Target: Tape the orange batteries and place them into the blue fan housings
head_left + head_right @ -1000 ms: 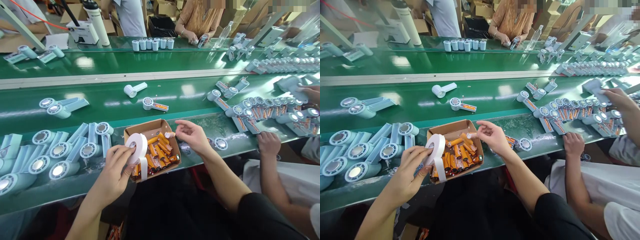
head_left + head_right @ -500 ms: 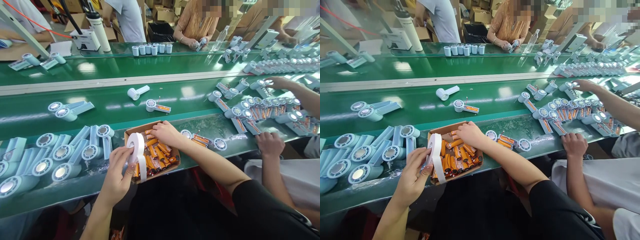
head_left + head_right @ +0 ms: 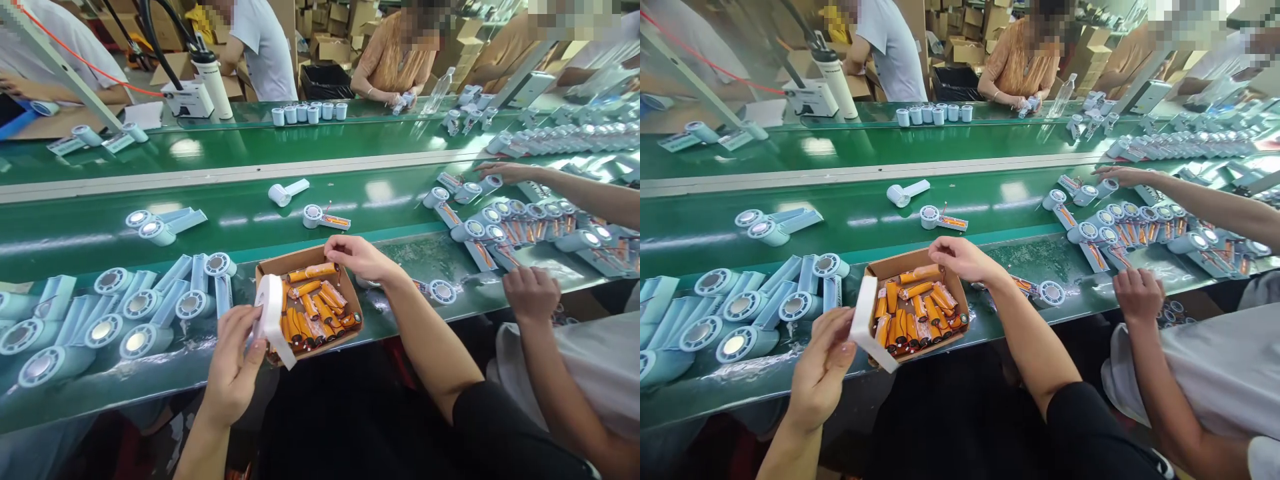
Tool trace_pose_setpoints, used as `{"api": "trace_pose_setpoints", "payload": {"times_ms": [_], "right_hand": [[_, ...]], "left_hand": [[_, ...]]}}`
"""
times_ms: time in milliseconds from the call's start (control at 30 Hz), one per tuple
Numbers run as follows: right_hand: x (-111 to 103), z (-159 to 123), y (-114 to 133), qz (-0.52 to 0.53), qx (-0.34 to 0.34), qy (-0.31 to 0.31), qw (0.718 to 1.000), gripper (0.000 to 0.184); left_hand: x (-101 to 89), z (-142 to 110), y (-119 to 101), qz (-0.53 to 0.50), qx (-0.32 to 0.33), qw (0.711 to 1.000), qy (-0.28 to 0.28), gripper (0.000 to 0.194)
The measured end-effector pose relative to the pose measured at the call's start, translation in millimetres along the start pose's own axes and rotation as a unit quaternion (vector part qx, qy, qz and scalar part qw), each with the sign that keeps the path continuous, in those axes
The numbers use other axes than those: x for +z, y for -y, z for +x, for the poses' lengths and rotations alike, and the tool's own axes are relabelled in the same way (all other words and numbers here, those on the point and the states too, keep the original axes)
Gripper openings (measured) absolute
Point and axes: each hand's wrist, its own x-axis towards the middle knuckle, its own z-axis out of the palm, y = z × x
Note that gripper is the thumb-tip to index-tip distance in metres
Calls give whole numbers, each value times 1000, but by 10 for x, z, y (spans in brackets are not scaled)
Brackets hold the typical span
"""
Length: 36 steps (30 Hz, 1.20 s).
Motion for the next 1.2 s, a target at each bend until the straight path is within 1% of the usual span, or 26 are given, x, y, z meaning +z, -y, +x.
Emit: {"api": "trace_pose_setpoints", "payload": {"times_ms": [33,67,100,133,200,233,267,300,367,400,433,467,500,533,567,600,633,667,700,733,833,900,1033,1067,1133,1200], "right_hand": [[8,-87,-11,59,2,-21,998,31],[40,-159,-11,72,0,-16,997,33],[93,-213,0,45,-3,8,999,36],[157,-246,20,-9,-9,40,999,38],[280,-268,69,-132,-29,101,986,38],[322,-268,90,-172,-37,122,977,35],[344,-269,105,-188,-41,134,972,33],[347,-274,113,-184,-41,143,972,35],[309,-306,108,-134,-33,141,980,48],[280,-333,97,-94,-26,122,988,53],[254,-366,85,-45,-18,86,995,54],[234,-402,74,14,-10,33,999,49],[225,-441,68,80,-5,-30,996,40],[227,-479,70,152,-4,-92,984,29],[239,-516,82,221,-5,-147,964,23],[261,-551,105,282,-8,-189,940,27],[288,-585,137,329,-8,-220,918,33],[318,-618,177,359,-4,-240,902,39],[349,-650,219,372,2,-255,892,41],[377,-682,261,370,9,-267,890,42],[441,-777,352,324,16,-286,902,38],[475,-832,371,294,12,-304,906,33],[601,-921,362,275,10,-363,890,23],[651,-942,362,275,10,-369,888,21],[750,-981,365,278,11,-349,895,21],[805,-1000,357,292,22,-303,907,24]], "left_hand": [[-18,-36,22,-10,-5,1000,-12,32],[-25,-65,45,-19,-13,1000,-19,32],[-23,-85,66,-26,-24,999,-22,33],[-13,-97,83,-28,-36,999,-22,33],[20,-100,100,-28,-52,998,-17,35],[37,-97,97,-28,-57,998,-16,35],[51,-95,90,-28,-60,998,-15,36],[61,-94,77,-30,-61,998,-17,37],[69,-103,46,-32,-60,997,-21,37],[69,-113,31,-32,-58,998,-23,37],[66,-126,18,-30,-54,998,-22,36],[65,-140,6,-26,-49,998,-18,35],[65,-155,-4,-19,-41,999,-11,35],[68,-167,-13,-8,-32,999,-1,34],[76,-175,-22,8,-22,1000,9,35],[88,-179,-33,26,-10,999,20,36],[105,-177,-47,47,5,998,30,37],[125,-169,-66,68,23,997,37,38],[148,-155,-89,91,45,994,44,37],[172,-135,-116,114,70,990,47,36],[242,-59,-207,190,144,970,36,28],[279,-7,-255,232,182,955,25,29],[332,66,-312,268,218,938,7,30],[341,79,-324,270,224,936,3,30],[350,107,-353,274,232,933,3,29],[349,145,-387,285,234,930,11,28]]}}
